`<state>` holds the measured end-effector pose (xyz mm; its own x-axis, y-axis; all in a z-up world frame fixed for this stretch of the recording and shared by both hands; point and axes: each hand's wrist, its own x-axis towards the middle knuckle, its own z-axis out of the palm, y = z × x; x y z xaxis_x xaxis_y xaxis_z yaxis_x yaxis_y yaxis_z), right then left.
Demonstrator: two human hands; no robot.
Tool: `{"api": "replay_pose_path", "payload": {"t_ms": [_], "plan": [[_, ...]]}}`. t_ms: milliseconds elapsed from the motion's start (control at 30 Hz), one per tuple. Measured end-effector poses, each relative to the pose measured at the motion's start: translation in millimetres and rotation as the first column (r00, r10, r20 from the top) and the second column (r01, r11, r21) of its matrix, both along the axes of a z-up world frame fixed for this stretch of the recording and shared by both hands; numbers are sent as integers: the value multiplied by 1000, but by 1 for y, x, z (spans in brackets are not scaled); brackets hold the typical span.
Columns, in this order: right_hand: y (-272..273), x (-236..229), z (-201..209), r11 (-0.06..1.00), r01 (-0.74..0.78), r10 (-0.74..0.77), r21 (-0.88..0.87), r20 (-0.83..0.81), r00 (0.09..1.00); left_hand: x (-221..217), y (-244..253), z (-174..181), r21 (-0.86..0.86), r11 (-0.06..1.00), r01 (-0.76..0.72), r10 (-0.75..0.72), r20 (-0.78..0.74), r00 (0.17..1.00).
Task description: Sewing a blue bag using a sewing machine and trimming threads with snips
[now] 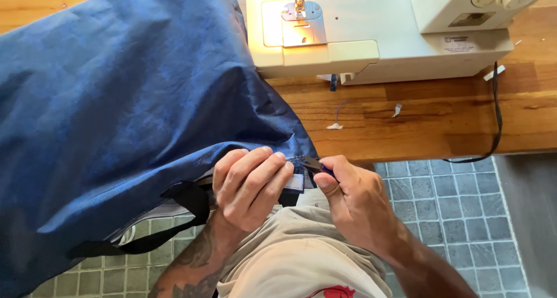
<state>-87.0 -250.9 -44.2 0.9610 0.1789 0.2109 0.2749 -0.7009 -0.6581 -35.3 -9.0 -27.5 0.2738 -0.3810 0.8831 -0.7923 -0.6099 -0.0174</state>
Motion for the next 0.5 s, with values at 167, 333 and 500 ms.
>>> {"api": "replay_pose_path", "payload": {"t_ms": [167, 333, 500], "plan": [[4, 3, 5, 1000, -19, 19, 25, 12, 1000, 0, 2, -4, 1, 1000, -5, 5, 20, 1000], [4, 2, 5, 999, -17, 15, 42, 59, 998, 0, 1, -3, -12, 1000, 4, -3, 10, 1000], [1, 6, 7, 932, 183, -186, 311, -21, 982, 1, -1, 0, -36, 999, -7, 7, -11, 1000]]}}
